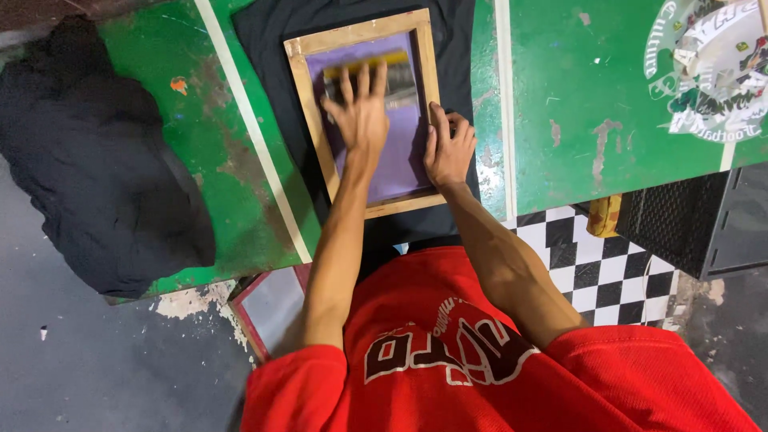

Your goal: The person smooths a black t-shirt on a green workbench, places a wooden screen printing frame over it, and uses a squeegee to apply purple ink. After printing, the person removes the frame, lifts the t-shirt, and folds it on the table.

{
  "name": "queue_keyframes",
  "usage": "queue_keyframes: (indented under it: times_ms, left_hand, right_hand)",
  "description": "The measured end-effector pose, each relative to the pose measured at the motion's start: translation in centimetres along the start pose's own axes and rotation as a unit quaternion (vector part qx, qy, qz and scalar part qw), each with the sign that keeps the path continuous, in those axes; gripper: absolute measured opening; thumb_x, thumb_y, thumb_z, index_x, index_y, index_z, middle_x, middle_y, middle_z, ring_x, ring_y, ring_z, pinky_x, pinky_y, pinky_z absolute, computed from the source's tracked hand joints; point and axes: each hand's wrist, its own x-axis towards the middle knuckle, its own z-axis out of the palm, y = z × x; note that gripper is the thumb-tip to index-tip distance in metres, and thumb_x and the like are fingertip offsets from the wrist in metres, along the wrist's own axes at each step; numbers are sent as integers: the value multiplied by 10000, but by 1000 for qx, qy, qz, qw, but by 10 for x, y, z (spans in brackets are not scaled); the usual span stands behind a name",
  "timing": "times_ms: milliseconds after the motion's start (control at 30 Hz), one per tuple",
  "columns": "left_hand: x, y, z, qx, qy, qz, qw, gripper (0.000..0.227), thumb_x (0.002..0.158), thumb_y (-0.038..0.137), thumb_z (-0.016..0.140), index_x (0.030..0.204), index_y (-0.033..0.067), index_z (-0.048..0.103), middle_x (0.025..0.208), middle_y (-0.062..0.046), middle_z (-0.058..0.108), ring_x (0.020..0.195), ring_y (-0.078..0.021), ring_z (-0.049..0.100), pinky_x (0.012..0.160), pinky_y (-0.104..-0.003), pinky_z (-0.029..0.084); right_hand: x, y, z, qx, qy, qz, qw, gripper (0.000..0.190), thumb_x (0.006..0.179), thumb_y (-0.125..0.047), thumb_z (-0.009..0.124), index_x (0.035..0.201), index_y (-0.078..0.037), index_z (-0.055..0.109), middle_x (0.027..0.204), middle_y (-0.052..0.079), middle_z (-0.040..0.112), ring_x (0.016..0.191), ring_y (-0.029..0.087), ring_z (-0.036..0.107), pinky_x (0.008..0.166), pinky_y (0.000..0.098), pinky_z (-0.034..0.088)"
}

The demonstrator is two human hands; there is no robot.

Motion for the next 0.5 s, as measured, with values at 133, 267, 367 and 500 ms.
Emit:
queue_keyframes:
  times_ms: [133,267,367,500]
  left_hand:
    - [29,-3,2,21,-68,7,997,865,871,172,704,1596,385,283,1620,25,412,1480,-361,292,925,-768,368]
    - [0,-1,16,16,-24,5,1000,828,856,223,711,1578,409,351,1615,63,422,1501,-322,242,941,-768,364]
    - [-68,11,-2,23,-57,-9,998,870,929,206,761,1621,376,262,1640,7,366,1532,-335,199,983,-728,311]
    - [-169,21,8,6,-32,-4,999,860,885,178,769,1602,362,332,1559,-7,461,1510,-346,258,942,-731,291]
  right_hand:
    - [1,-1,0,9,-5,5,1000,383,1109,-310,419,1470,-252,531,1155,84,524,958,283,506,796,435,402]
    - [1,1,0,-2,-4,1,1000,385,1098,-314,435,1466,-260,533,1166,85,533,951,287,517,787,433,409]
    - [0,15,16,-39,53,-53,996,425,1108,-405,383,1503,-319,513,1146,20,486,980,250,528,748,387,406]
    - [-5,17,19,-42,52,-50,996,428,1106,-401,391,1510,-319,504,1148,11,483,977,238,523,748,388,399]
